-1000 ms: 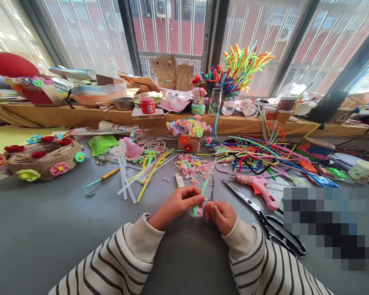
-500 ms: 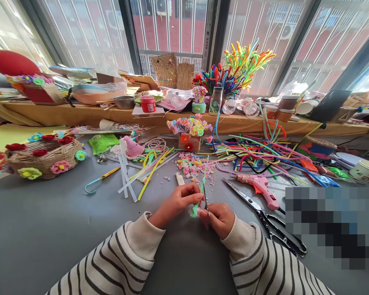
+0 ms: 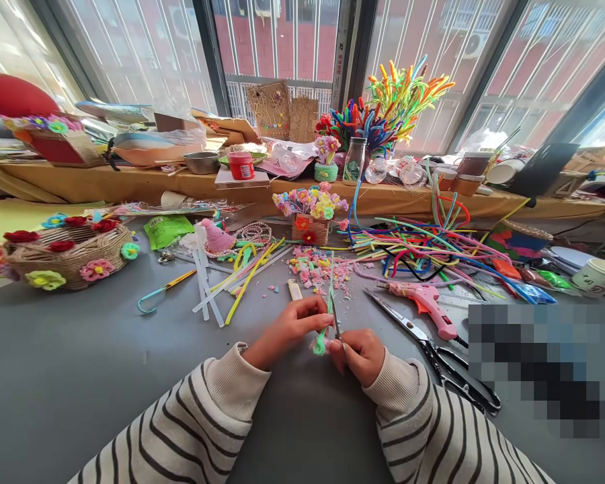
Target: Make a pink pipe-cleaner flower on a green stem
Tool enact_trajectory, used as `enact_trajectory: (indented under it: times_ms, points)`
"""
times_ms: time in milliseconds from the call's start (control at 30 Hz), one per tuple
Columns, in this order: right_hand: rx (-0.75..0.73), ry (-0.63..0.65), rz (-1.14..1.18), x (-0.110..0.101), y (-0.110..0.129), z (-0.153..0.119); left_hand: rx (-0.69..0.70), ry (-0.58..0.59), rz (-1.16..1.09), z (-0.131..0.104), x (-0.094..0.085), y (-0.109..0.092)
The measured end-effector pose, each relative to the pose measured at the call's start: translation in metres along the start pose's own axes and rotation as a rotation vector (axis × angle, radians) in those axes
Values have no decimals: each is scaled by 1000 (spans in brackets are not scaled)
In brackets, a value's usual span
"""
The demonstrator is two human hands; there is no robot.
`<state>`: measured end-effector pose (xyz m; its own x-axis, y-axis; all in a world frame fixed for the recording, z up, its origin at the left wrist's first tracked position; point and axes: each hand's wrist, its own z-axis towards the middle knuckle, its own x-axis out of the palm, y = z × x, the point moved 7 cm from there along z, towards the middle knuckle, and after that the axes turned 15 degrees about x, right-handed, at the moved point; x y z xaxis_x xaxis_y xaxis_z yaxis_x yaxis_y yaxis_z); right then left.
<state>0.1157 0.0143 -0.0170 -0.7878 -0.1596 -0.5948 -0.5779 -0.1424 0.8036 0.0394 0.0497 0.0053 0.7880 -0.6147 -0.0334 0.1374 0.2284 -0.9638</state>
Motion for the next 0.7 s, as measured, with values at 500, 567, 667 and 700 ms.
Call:
enact_trajectory:
  times_ms: [500,567,667,700]
  points:
    - [32,28,66,1,-6,2,-2,-7,25,0,0,-1]
    - [34,45,94,1,-5,2,-12,-4,19,0,1,-2]
    - [36,68,124,1,-4,2,-21,-16,11,0,1,-2]
    - [36,65,131,0,-3,1,-22,-21,9,0,1,-2]
